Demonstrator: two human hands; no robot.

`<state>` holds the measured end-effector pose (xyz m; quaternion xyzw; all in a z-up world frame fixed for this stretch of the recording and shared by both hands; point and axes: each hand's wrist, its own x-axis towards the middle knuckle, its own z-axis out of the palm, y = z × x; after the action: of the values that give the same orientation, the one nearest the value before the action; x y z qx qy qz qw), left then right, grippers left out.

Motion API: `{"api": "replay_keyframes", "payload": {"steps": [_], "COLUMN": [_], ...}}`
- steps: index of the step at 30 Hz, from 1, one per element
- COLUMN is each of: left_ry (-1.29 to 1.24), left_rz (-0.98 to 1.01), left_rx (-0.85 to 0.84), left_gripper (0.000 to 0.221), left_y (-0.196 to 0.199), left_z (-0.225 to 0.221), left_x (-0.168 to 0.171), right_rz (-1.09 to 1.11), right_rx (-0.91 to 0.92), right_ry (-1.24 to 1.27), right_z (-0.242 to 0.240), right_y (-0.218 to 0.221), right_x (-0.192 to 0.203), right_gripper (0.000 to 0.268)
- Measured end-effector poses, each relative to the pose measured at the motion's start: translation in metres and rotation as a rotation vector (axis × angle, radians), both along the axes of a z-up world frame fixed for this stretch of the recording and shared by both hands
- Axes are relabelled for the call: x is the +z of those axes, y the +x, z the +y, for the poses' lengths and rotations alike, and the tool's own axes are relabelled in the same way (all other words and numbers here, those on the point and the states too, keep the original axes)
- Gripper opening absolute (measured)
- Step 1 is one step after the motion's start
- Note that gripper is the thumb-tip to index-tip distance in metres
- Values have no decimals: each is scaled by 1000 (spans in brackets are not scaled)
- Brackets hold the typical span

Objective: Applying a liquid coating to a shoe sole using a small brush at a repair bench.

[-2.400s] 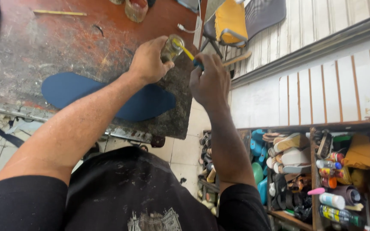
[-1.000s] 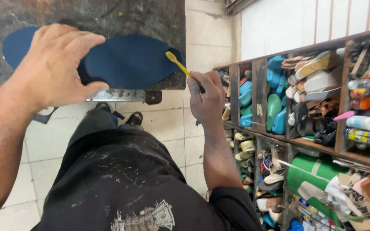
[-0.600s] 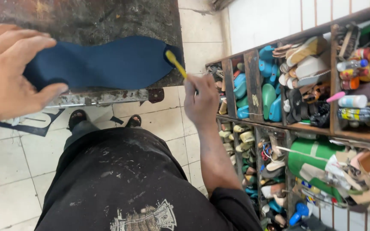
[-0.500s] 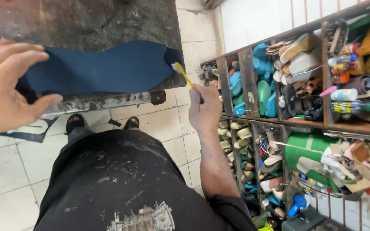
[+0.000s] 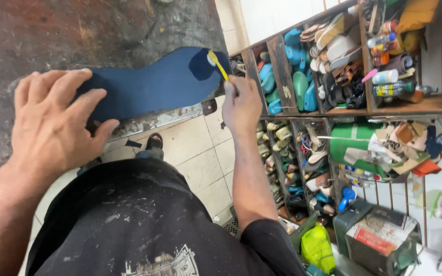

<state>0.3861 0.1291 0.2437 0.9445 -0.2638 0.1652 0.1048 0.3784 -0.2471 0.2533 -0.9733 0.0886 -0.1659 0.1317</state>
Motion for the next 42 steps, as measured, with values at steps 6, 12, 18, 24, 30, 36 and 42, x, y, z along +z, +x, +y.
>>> {"api": "replay_keyframes", "payload": {"steps": [6,12,18,24,30,36,42], "left_ry": [-103,-116,-117,-60,-92,-107,-115], "left_rz": [-24,-85,-56,-50,-47,-19,-7], "left_rx": [-25,-51,-82,-62,-61,-113,-116], "left_gripper": [46,45,47,46,47,55,53], "left_y": [0,2,4,6,6,7,6], "left_z": [2,3,1,0,-1,2,1], "left_x": [-1,-6,-7,-7,-10,-12,-11], "right_rz": [-48,-83,-8,-106,-108,-84,-31], "right_rx": [232,79,4,149,302,109,121], "right_ry": [-12,-17,56,136,216,185,70], "right_z": [52,-34,-27,-32,4,-19,-15], "right_y": [-20,-18,-23,-34,-76,-39,-60], "right_x": [-11,-8,-13,-14,-39,-21,-18], "right_gripper": [21,21,23,22,18,37,21]}}
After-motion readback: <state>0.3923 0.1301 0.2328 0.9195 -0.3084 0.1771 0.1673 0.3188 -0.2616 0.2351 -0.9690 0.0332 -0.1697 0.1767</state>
